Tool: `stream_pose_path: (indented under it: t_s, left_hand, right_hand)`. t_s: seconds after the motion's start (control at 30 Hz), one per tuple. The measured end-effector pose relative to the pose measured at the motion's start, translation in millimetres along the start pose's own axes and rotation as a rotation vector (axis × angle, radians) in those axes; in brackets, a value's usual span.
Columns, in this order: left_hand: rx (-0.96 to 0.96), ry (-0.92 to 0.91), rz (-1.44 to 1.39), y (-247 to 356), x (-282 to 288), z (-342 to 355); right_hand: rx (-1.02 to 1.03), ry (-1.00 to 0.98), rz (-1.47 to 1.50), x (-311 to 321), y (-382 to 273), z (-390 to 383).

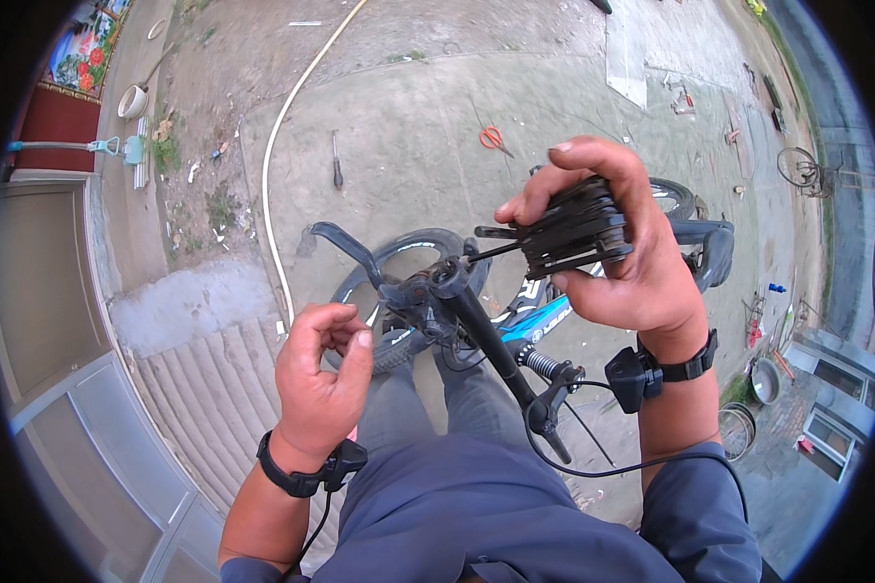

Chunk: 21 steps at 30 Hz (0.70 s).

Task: The person uses a multi-tool to tighten bolts on the bicycle handlebar stem. They then walk around the yard, pick up small metal parts from the ground, and return to the bicycle to continue adjusting the handlebar area.

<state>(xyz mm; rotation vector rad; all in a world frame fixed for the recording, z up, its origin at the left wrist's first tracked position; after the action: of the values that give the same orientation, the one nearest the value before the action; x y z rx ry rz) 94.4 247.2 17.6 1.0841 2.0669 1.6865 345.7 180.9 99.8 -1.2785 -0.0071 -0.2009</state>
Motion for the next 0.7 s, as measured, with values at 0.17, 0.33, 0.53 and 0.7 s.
stream_pose_path:
  t_s: [0.17, 0.33, 0.53, 0.7]
  left_hand:
    - [0.220, 0.005, -0.184, -25, -3, 6]
    - [0.281, -0.113, -0.463, -27, -25, 26]
    - [0.336, -0.436, -0.684, -18, -59, 49]
    - [0.379, -0.458, -0.767, -24, -68, 56]
  right_hand:
    - [0.084, 0.276, 0.147, 28, -6, -10]
    - [-0.332, 0.336, 0.282, 39, 20, -46]
    - [-0.878, 0.022, 0.083, -16, 42, -126]
    - [-0.580, -0.152, -0.412, -40, 23, -118]
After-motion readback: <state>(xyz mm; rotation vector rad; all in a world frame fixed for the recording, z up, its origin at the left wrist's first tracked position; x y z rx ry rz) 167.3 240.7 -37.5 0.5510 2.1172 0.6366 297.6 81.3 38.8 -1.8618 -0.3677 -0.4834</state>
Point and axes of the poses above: each hand's wrist, its own z-axis towards the middle knuckle, its own x-axis out of the back of the hand, y = z × x, the point moved 10 cm from there along z, towards the middle knuckle, and after that the axes turned 12 degrees about x, right-handed, at the moved point
